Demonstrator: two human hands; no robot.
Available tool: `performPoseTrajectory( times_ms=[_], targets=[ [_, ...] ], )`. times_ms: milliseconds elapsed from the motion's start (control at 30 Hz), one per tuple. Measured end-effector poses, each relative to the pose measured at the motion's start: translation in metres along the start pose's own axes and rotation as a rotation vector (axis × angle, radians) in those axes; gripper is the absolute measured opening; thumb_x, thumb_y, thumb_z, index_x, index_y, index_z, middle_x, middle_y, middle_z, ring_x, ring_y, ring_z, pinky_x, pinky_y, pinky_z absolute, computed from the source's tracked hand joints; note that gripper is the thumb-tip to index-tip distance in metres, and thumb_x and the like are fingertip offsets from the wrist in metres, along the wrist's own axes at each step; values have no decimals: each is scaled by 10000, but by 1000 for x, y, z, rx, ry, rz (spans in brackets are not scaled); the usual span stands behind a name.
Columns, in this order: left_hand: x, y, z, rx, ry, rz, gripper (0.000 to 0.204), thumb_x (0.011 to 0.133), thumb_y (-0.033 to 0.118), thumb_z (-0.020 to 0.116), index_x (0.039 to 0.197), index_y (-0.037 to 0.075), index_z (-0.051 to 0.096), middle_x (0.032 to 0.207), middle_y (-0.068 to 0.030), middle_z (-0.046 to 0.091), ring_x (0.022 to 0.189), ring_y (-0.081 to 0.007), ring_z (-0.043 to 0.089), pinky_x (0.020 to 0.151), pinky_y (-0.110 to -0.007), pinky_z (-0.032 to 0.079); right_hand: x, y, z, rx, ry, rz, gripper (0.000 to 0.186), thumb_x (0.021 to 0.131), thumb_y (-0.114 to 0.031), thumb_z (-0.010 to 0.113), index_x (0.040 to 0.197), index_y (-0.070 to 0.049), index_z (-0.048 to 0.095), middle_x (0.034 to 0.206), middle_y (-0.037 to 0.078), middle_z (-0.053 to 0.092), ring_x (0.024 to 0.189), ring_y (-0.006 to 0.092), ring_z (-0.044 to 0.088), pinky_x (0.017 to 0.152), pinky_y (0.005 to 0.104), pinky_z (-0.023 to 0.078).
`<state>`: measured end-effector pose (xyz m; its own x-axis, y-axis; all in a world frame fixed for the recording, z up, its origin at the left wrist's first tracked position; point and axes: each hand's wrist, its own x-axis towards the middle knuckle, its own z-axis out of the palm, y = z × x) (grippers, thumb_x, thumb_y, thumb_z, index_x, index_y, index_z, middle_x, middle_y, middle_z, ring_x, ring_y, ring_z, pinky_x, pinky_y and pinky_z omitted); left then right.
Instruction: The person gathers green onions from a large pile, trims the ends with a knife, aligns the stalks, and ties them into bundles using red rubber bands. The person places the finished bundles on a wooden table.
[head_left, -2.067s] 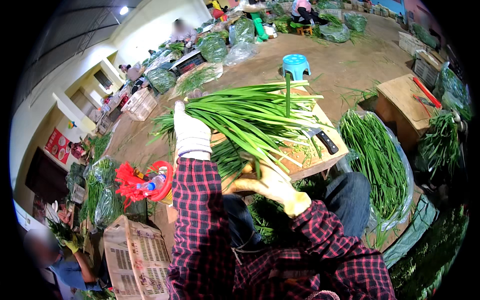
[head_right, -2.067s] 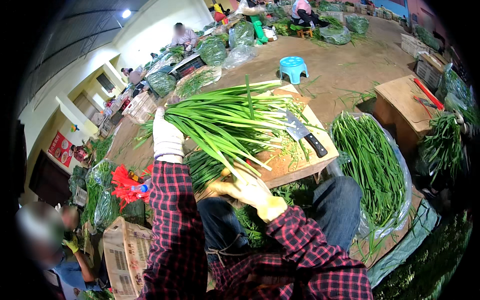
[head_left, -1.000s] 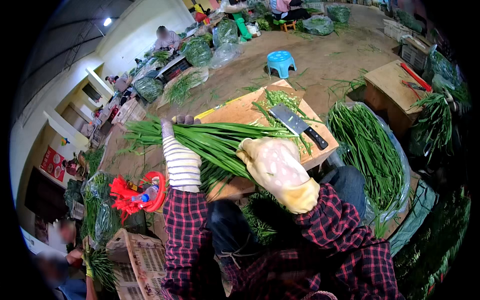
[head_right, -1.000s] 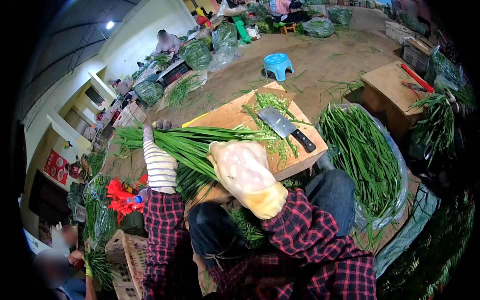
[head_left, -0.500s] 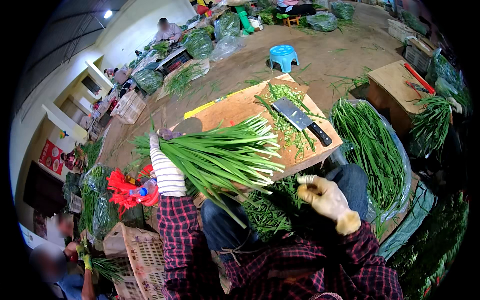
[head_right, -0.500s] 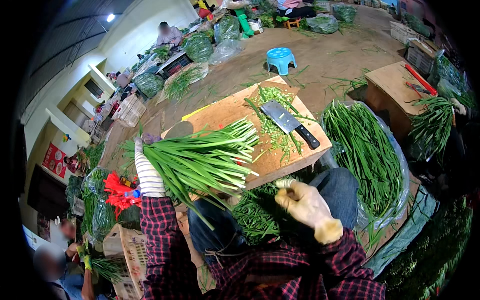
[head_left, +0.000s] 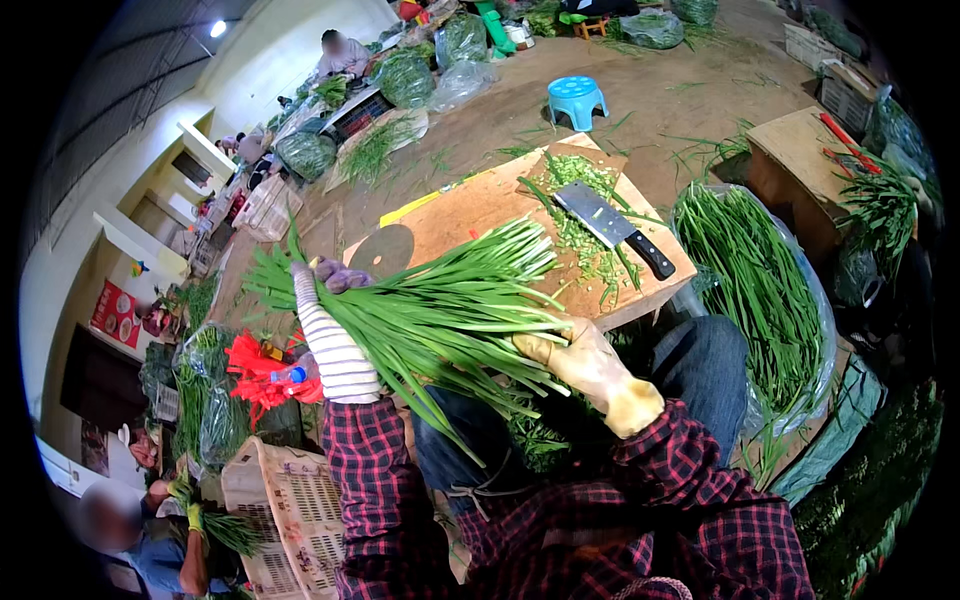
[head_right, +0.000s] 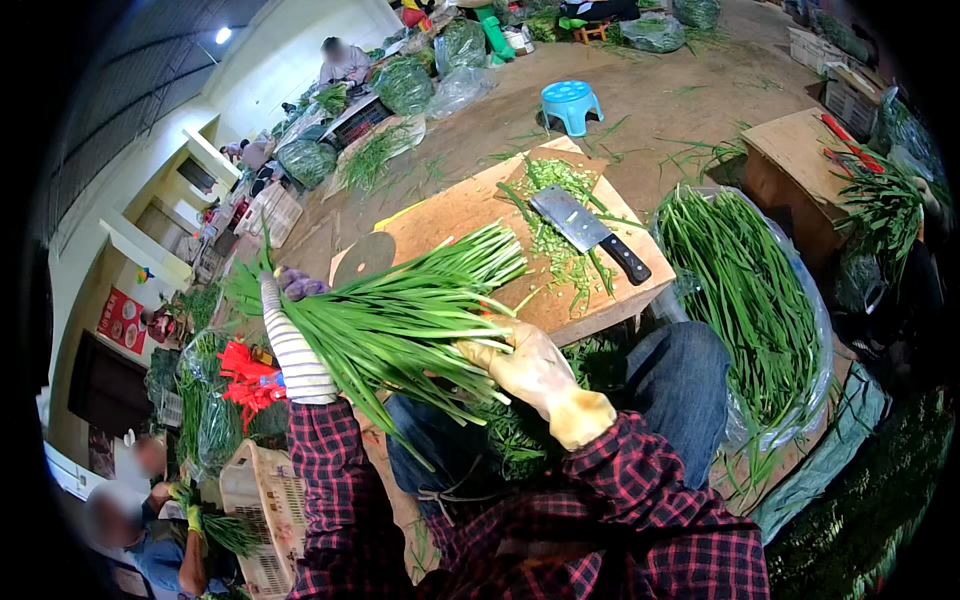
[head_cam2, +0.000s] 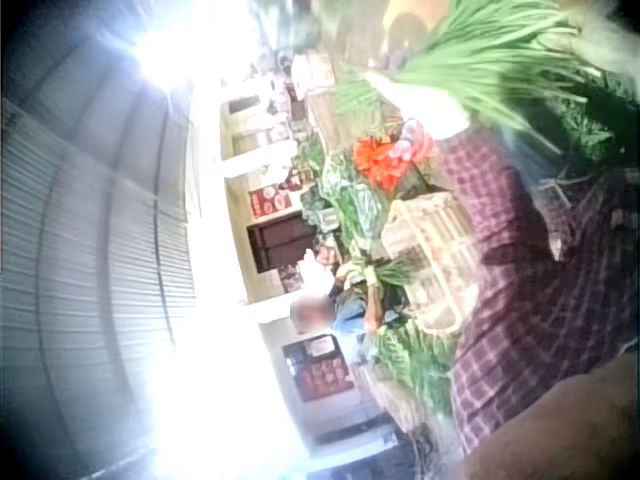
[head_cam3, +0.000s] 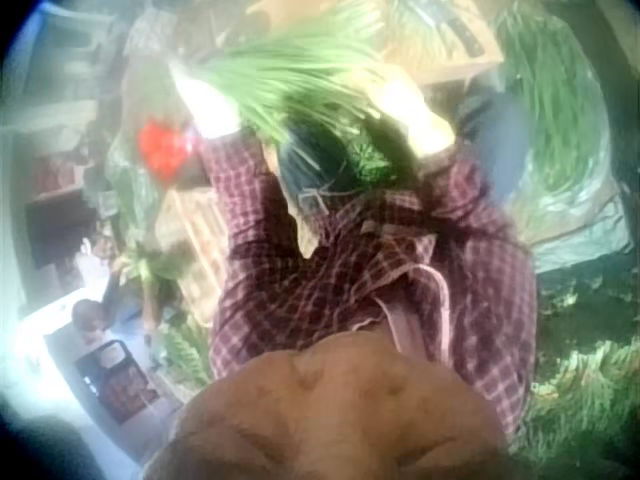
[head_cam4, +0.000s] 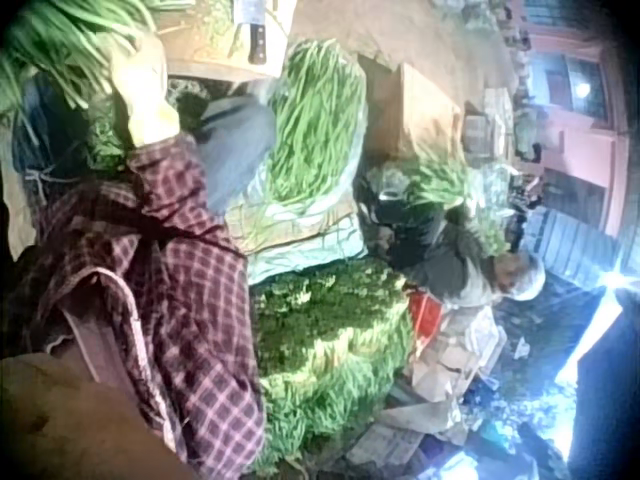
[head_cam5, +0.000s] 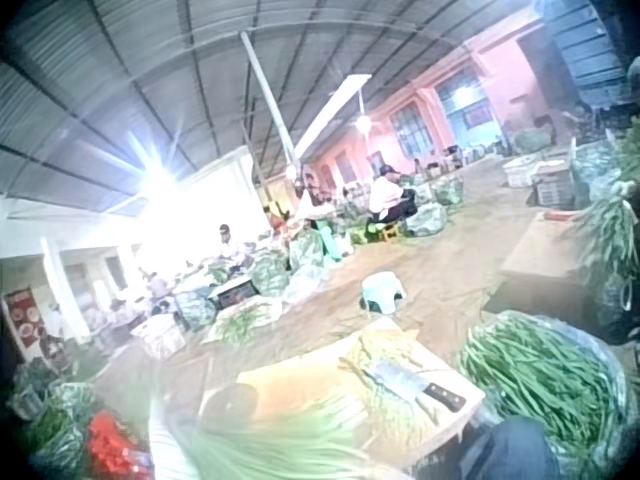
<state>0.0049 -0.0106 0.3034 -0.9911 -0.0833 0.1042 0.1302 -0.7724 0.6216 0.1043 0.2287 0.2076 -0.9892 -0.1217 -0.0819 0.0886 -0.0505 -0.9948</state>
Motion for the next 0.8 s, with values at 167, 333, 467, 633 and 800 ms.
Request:
performPoseTrajectory(
  times_ms=[167, 333, 467, 633, 800],
  targets=[
    [-1, -1, 4, 66, -81, -14, 277, 909, 401, 660, 875, 146, 556, 732, 54, 523, 654, -108, 498, 648, -278, 446, -19, 8, -3, -366, 223, -229, 259, 851, -235, 693, 1058, -80, 714, 1080, 140, 683, 996, 326, 632, 879, 369, 486],
    [-2, 23, -16, 87, -116, 41, 269, 921, 405, 641, 931, 149, 559, 805, 39, 550, 702, -116, 544, 720, -322, 498, -44, 52, -41, -435, 155, 228, 168, 815, -202, 702, 910, -65, 725, 859, 170, 681, 863, 276, 653, 754, 383, 508],
    [2, 16, 4, 103, -10, 147, 283, 901, 415, 665, 897, 148, 572, 762, 9, 575, 693, -148, 548, 702, -314, 487, -81, 66, -55, -1279, 305, -160, 492, 721, -207, 728, 1163, -40, 588, 1014, 150, 653, 878, 342, 632, 735, 438, 497],
    [-34, 2, 19, 89, -127, 348, 266, 910, 399, 659, 975, 154, 578, 923, -10, 591, 827, -162, 543, 830, -366, 468, -87, -5, 28, -160, -624, -116, 773, 838, -457, 704, 1415, -38, 406, 1259, 163, 610, 1182, 350, 563, 1041, 433, 415],
    [-80, -35, 15, 240, -138, 344, 363, 968, 460, 539, 1046, 105, 552, 989, -25, 553, 916, -188, 530, 949, -378, 432, -8, 112, 51, 1155, -747, 117, 936, 862, -623, 566, 1486, 0, 252, 1468, 222, 374, 1359, 333, 364, 1149, 469, 257]
  ],
)
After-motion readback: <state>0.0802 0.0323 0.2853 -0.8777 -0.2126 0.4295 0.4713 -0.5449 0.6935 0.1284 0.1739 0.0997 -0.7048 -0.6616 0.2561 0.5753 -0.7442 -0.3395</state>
